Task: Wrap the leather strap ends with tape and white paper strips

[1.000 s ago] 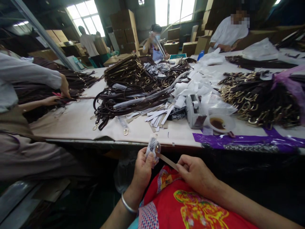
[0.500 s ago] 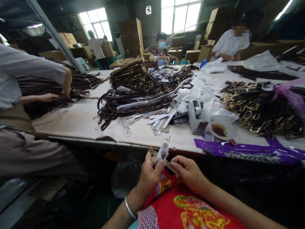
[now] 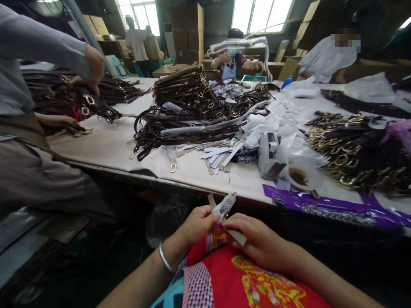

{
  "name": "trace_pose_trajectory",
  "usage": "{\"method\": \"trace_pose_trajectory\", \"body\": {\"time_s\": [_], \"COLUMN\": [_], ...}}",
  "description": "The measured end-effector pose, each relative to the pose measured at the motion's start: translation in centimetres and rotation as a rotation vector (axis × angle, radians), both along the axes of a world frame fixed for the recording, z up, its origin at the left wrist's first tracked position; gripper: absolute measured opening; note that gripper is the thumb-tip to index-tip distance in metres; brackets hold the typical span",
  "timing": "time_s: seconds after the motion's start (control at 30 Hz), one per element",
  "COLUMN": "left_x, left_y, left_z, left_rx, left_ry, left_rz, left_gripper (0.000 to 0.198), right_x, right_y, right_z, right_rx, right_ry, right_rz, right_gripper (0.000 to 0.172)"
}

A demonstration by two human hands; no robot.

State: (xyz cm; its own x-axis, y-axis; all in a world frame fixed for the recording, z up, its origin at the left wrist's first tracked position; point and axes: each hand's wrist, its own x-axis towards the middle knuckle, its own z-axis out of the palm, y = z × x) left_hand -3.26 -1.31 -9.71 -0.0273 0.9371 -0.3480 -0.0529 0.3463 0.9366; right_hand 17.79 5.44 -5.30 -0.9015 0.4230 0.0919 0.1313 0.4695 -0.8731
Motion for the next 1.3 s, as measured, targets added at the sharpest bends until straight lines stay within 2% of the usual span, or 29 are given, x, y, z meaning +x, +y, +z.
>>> {"method": "trace_pose_trajectory", "body": {"time_s": [0.07, 0.13, 0.23, 0.3, 0.4, 0.5, 0.53, 0.6, 0.67, 0.8, 0.9, 1.1, 1.3], "left_x": [0.3, 0.6, 0.9, 0.9, 0.8, 1.2, 1.4, 1.8, 2.1, 2.2, 2.1, 2.0, 2.0], "left_y": [-0.2, -0.6, -1.3, -1.7, -2.1, -2.3, -2.4, -2.3, -2.3, -2.2, -2.2, -2.2, -2.1], "left_z": [0.2, 0.7, 1.3, 1.5, 1.3, 0.6, 0.4, 0.1, -0.1, -0.1, -0.2, -0.5, -0.3], "left_rx": [-0.001, 0.019, 0.11, 0.174, 0.194, 0.16, 0.153, 0.145, 0.133, 0.119, 0.091, 0.078, 0.085], "left_ry": [0.094, 0.158, 0.164, 0.164, 0.207, 0.257, 0.266, 0.273, 0.267, 0.257, 0.272, 0.29, 0.247], "left_rz": [-0.14, -0.287, -0.429, -0.464, -0.505, -0.468, -0.441, -0.408, -0.407, -0.405, -0.424, -0.449, -0.377], "left_gripper": [0.035, 0.038, 0.04, 0.039, 0.037, 0.037, 0.037, 0.039, 0.039, 0.038, 0.037, 0.037, 0.044], "right_x": [-0.6, -1.3, -2.0, -2.2, -2.2, -2.2, -2.2, -2.2, -2.2, -2.3, -2.6, -3.1, -2.8], "right_y": [0.2, 0.2, -0.1, -0.4, -0.8, -0.9, -0.9, -0.6, -0.1, 1.2, 2.2, 3.4, 2.4], "right_z": [-0.6, -1.3, -2.2, -2.7, -3.4, -4.0, -4.0, -3.9, -3.4, -1.9, -1.0, -0.4, -1.3], "right_rx": [0.139, 0.172, 0.017, -0.108, -0.254, -0.391, -0.413, -0.422, -0.382, -0.166, -0.055, -0.059, -0.108], "right_ry": [0.0, -0.027, -0.095, -0.153, -0.164, -0.117, -0.115, -0.132, -0.176, -0.272, -0.335, -0.419, -0.384], "right_rz": [-0.093, -0.211, -0.252, -0.28, -0.397, -0.471, -0.482, -0.481, -0.447, -0.362, -0.287, -0.154, -0.236], "right_gripper": [0.029, 0.024, 0.02, 0.017, 0.012, 0.007, 0.011, 0.031, 0.038, 0.017, 0.016, 0.015, 0.018]}}
